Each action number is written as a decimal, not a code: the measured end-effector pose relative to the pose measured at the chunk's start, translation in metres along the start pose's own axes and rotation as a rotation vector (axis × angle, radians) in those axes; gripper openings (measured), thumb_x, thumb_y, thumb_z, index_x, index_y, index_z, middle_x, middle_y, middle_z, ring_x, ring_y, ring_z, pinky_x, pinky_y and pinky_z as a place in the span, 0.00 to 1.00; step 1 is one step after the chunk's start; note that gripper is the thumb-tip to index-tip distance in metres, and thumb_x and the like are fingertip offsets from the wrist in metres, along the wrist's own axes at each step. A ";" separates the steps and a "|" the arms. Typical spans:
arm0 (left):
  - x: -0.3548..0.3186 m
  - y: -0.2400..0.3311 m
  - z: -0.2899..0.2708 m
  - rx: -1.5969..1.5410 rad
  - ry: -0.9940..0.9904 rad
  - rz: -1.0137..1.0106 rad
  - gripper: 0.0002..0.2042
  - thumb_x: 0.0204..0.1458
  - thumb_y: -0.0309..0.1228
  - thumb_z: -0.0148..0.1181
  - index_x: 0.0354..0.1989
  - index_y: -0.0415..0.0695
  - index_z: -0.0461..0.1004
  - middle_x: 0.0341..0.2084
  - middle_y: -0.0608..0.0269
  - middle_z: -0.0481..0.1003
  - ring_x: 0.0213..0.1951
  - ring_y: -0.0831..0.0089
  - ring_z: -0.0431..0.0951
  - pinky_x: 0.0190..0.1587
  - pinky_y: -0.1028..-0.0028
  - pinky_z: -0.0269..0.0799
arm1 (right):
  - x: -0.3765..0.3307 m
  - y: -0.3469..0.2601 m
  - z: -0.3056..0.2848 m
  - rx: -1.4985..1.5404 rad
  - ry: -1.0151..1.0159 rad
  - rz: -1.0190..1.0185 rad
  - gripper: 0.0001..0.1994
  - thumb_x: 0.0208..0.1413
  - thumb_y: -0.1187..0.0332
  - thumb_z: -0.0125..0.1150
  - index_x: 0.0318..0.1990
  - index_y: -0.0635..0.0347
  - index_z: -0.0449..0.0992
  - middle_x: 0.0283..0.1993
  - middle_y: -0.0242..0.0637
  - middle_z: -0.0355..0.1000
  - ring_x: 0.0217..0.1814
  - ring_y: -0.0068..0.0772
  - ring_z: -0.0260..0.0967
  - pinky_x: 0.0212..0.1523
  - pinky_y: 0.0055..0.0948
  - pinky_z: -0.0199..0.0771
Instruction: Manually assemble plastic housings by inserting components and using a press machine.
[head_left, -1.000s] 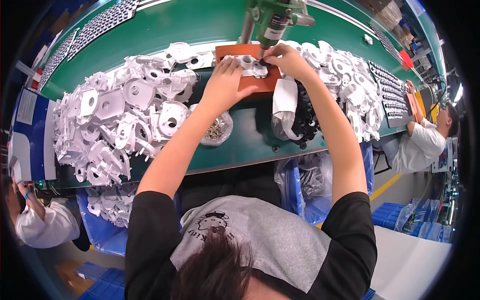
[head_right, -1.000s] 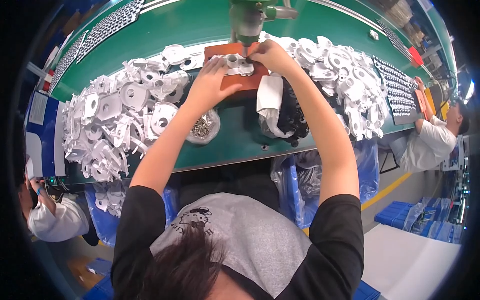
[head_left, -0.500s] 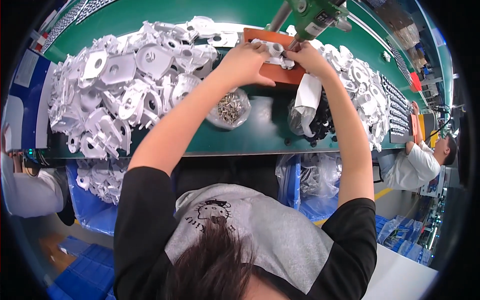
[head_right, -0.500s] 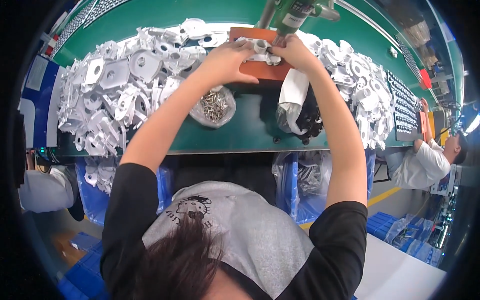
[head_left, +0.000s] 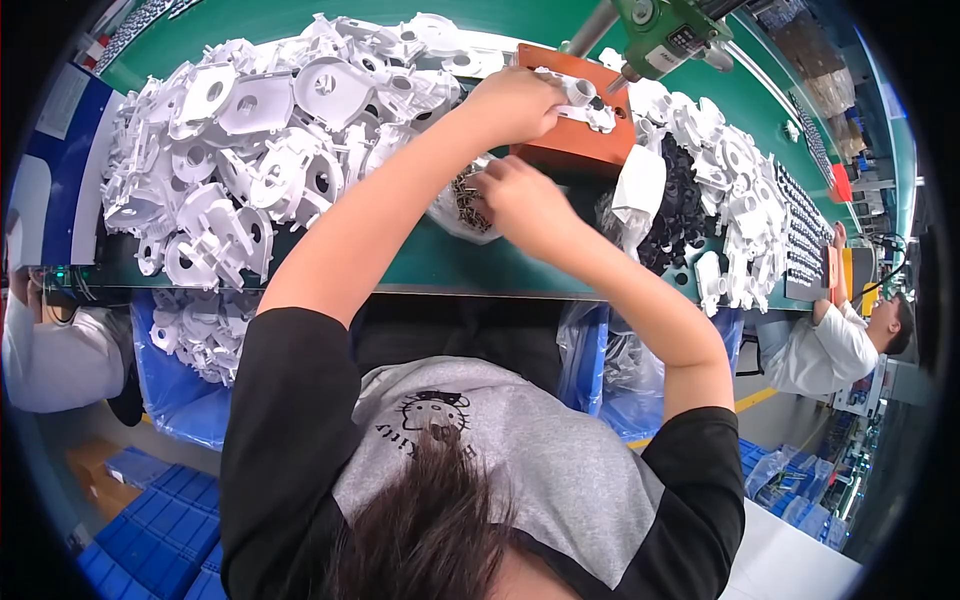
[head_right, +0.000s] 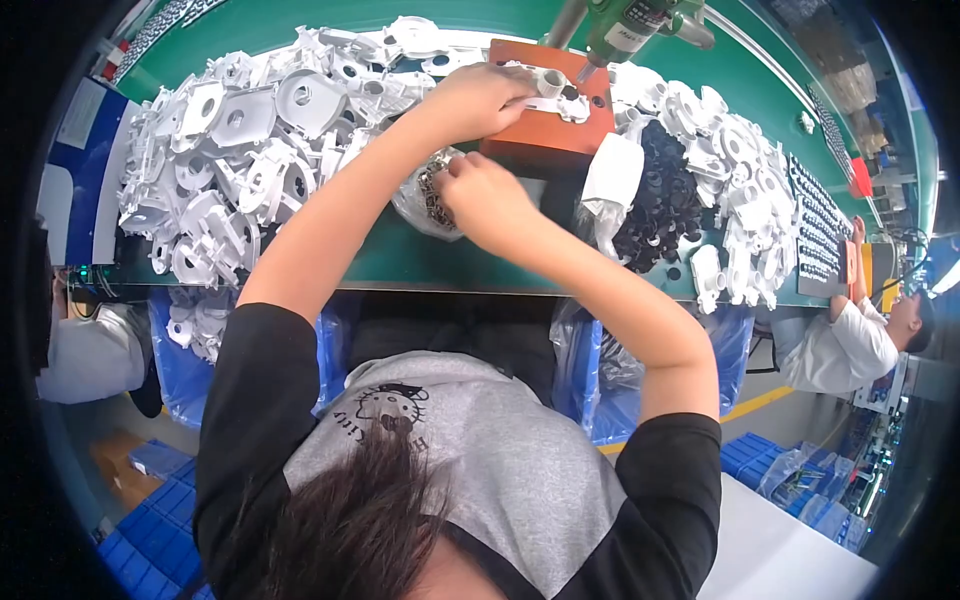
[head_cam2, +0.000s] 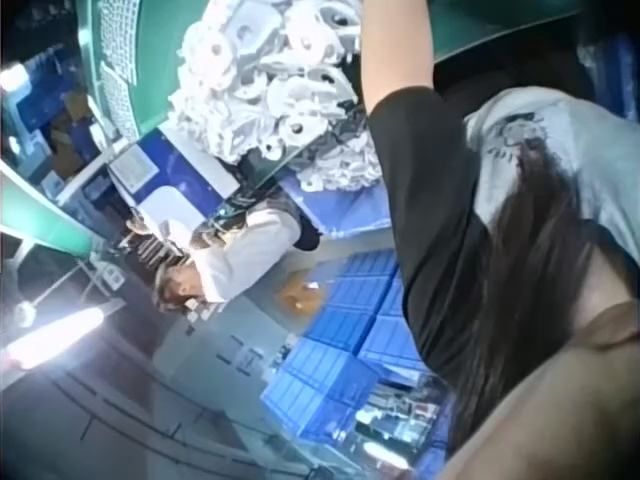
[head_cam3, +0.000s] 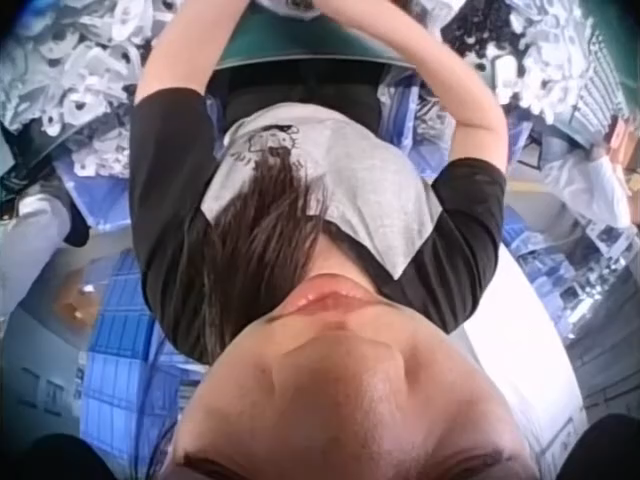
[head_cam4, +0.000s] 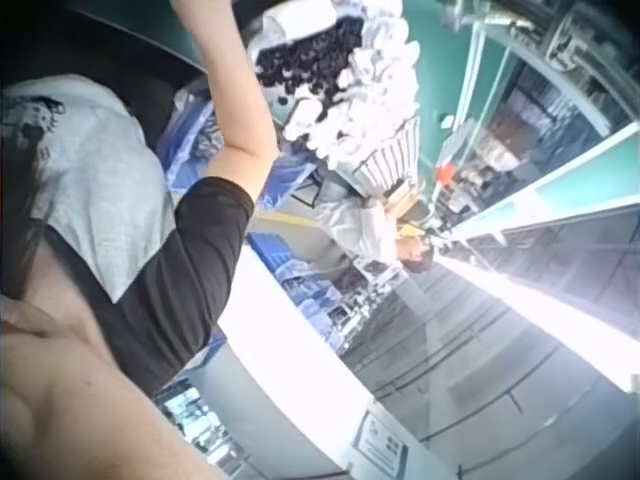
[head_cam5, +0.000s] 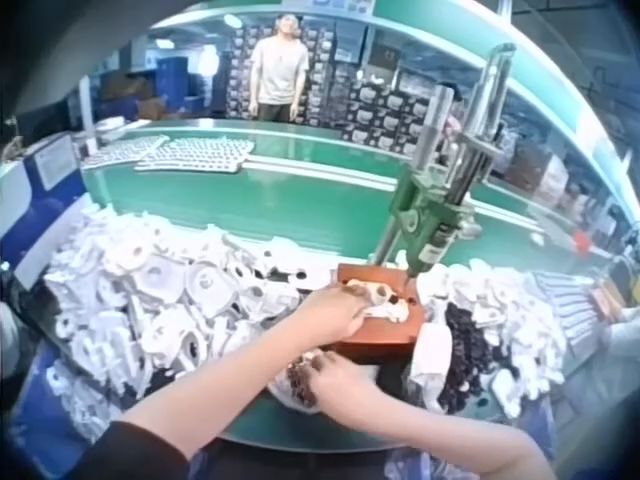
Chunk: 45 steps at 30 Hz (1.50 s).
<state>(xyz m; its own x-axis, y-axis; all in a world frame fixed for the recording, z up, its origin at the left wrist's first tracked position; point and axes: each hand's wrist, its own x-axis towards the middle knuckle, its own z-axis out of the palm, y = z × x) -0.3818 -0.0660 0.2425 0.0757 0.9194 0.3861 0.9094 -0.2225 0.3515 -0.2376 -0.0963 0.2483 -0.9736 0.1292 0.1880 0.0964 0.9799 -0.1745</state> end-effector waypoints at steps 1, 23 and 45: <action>0.001 0.002 0.000 0.000 -0.004 0.005 0.12 0.47 0.33 0.50 0.39 0.46 0.74 0.36 0.60 0.74 0.38 0.58 0.74 0.43 0.62 0.68 | 0.003 -0.001 0.009 -0.037 -0.039 0.010 0.06 0.40 0.73 0.54 0.29 0.64 0.71 0.31 0.42 0.67 0.39 0.42 0.67 0.37 0.35 0.71; -0.008 0.019 -0.006 0.024 0.147 0.045 0.21 0.44 0.43 0.58 0.39 0.38 0.72 0.42 0.51 0.72 0.46 0.58 0.71 0.51 0.64 0.64 | -0.025 0.090 -0.112 0.862 0.165 0.692 0.09 0.47 0.75 0.58 0.38 0.64 0.70 0.31 0.35 0.72 0.30 0.19 0.69 0.27 0.16 0.65; -0.008 0.032 -0.002 0.085 0.129 -0.007 0.31 0.36 0.49 0.65 0.44 0.37 0.68 0.50 0.52 0.67 0.54 0.57 0.65 0.56 0.64 0.61 | 0.008 0.156 -0.081 0.896 0.169 0.728 0.13 0.43 0.79 0.60 0.38 0.67 0.69 0.28 0.31 0.68 0.33 0.21 0.65 0.36 0.19 0.66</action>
<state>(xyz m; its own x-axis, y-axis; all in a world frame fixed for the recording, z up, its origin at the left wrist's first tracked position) -0.3546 -0.0812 0.2523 0.0206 0.8702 0.4922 0.9414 -0.1826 0.2834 -0.2137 0.0699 0.3011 -0.7019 0.7016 -0.1231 0.3748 0.2168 -0.9014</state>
